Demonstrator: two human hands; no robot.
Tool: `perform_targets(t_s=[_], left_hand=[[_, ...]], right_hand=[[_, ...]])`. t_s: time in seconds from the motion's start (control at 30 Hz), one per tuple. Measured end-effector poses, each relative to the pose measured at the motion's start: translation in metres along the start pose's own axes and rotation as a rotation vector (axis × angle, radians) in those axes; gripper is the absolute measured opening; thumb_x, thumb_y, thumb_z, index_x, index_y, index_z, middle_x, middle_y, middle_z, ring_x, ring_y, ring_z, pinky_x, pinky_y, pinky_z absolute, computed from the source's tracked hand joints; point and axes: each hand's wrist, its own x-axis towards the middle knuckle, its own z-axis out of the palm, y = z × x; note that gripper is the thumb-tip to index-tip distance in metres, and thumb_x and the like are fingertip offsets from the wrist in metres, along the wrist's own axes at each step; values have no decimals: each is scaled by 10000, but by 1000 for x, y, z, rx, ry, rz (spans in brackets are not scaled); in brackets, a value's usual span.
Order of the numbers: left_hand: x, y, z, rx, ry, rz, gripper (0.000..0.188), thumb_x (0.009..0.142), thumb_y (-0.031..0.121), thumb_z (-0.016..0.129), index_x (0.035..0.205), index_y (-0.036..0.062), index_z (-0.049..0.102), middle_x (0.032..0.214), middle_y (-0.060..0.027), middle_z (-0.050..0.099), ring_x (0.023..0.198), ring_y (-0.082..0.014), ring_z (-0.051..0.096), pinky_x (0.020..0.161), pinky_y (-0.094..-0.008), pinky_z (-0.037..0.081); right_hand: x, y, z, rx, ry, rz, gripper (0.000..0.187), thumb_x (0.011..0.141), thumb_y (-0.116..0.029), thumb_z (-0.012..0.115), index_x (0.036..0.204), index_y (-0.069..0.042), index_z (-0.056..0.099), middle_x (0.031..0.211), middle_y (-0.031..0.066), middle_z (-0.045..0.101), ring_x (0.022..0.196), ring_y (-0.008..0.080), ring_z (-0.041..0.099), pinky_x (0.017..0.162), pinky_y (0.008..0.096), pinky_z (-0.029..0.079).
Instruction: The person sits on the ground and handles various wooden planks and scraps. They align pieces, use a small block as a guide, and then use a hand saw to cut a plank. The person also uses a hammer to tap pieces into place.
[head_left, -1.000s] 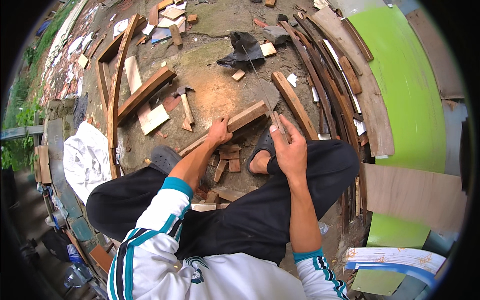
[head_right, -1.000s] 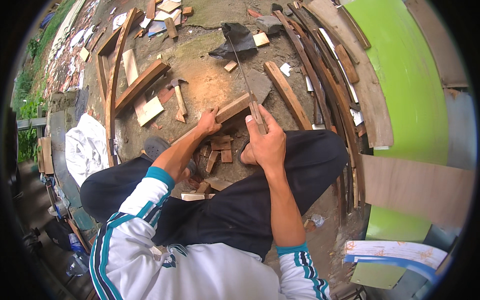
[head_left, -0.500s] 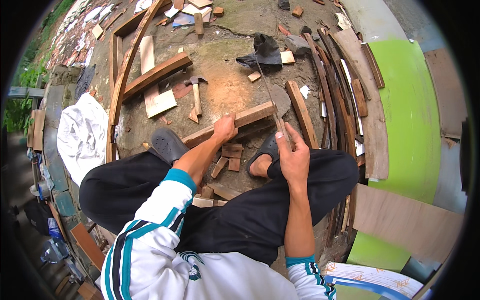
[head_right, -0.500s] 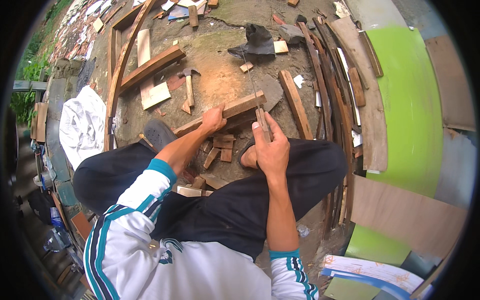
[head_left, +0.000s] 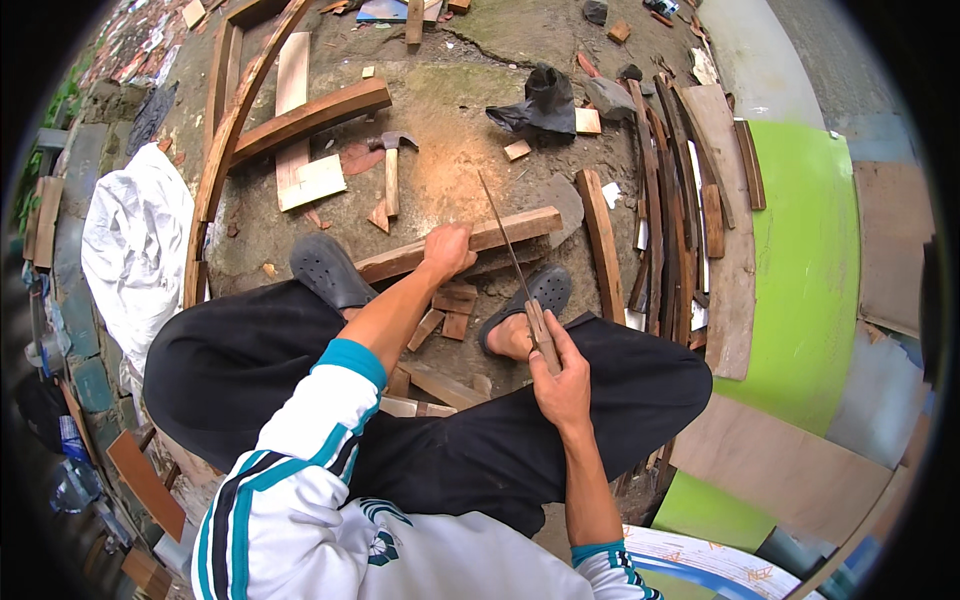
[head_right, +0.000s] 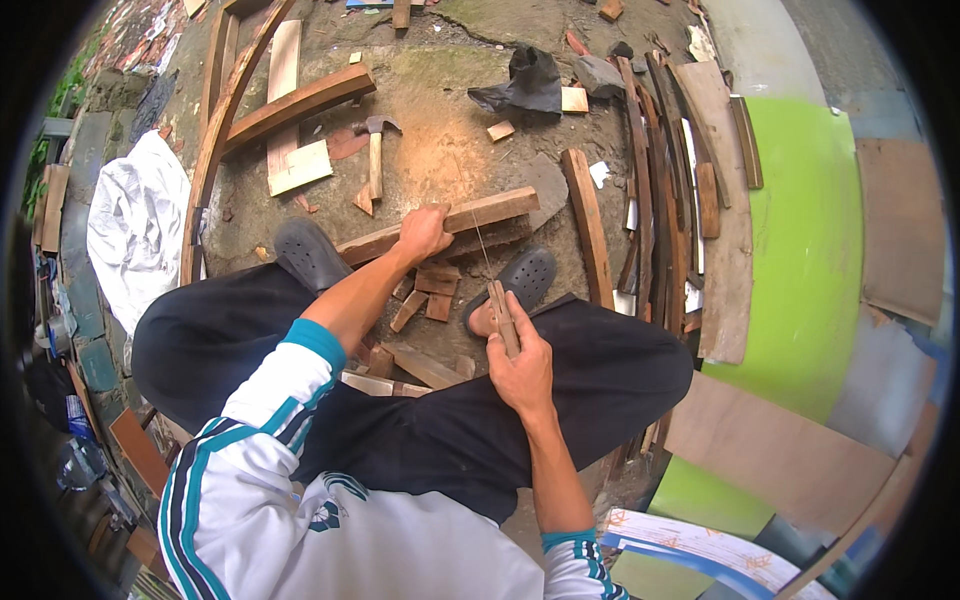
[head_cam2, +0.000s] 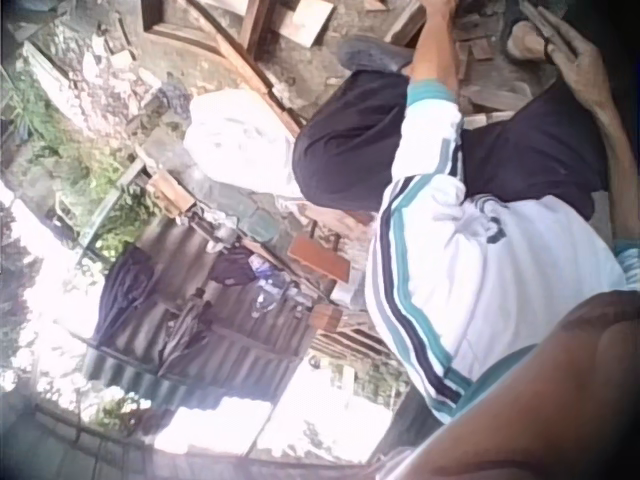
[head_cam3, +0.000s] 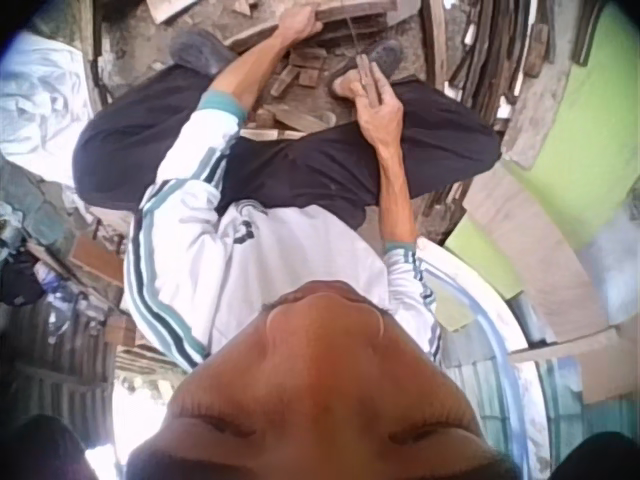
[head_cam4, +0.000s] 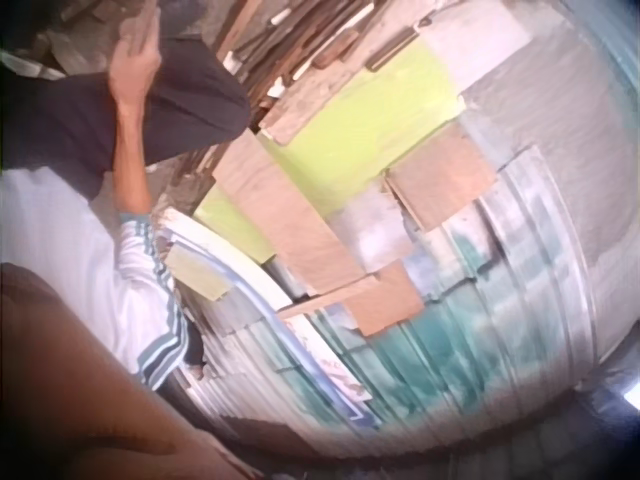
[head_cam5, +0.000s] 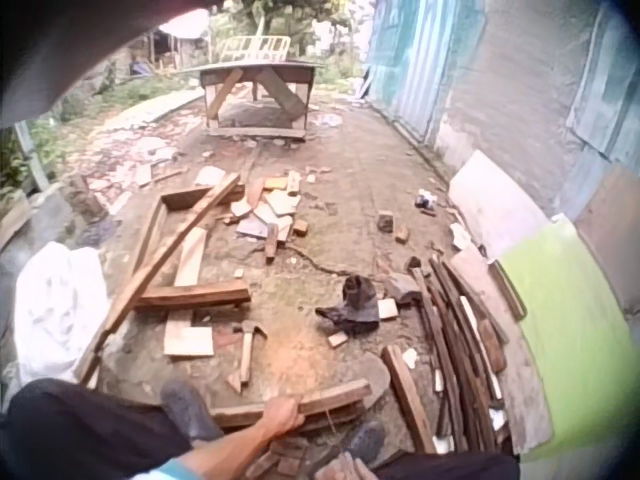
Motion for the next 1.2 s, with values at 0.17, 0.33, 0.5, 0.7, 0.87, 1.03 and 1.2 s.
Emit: perform_targets(t_s=[0.17,0.33,0.5,0.7,0.87,1.03,1.2], left_hand=[[0,-5,-2,38,-45,61,482,726,314,790,1095,36,652,1140,-176,672,1133,-344,620,955,-465,502],[5,-5,-11,75,-97,129,591,764,393,779,1188,9,632,1210,-172,641,1148,-335,611,960,-469,494],[-5,-7,-17,-156,76,158,538,837,395,685,1223,22,644,1144,-194,664,1115,-370,619,960,-465,496],[6,-4,-11,-231,20,-21,428,902,342,588,1186,32,666,1124,-196,670,1111,-379,620,974,-477,489],[7,3,-11,-44,-32,-43,462,928,415,539,1137,17,647,1104,-222,651,1091,-384,625,965,-491,490],[7,3,-16,12,-21,-24,395,932,366,555,1093,14,629,1029,-221,641,1005,-391,641,883,-497,520],[11,0,-13,-21,-3,-30,394,914,373,573,1043,8,648,1014,-209,658,1015,-379,644,882,-484,525]], right_hand=[[-6,-5,30,-100,78,-13,525,911,-73,585,1422,39,543,1203,228,706,1077,251,699,948,329,517],[2,8,42,-152,58,12,545,902,-69,597,1434,28,535,1102,226,721,926,257,719,853,337,543],[2,13,46,-307,-5,-127,635,881,-49,618,1492,23,461,1115,225,702,886,252,702,848,329,536],[-1,-1,38,-188,-193,-130,723,871,-67,638,1520,71,351,1388,327,552,1255,445,588,1036,421,487],[-2,11,42,-134,-40,-172,617,899,-42,606,1479,68,427,1257,318,637,1128,430,668,929,409,546],[0,-2,45,-99,17,-91,548,912,-35,592,1437,78,485,1129,310,691,1011,416,717,858,393,569],[-13,-8,44,-112,16,-51,542,910,-30,589,1428,90,489,1113,318,691,971,413,728,815,388,579]])
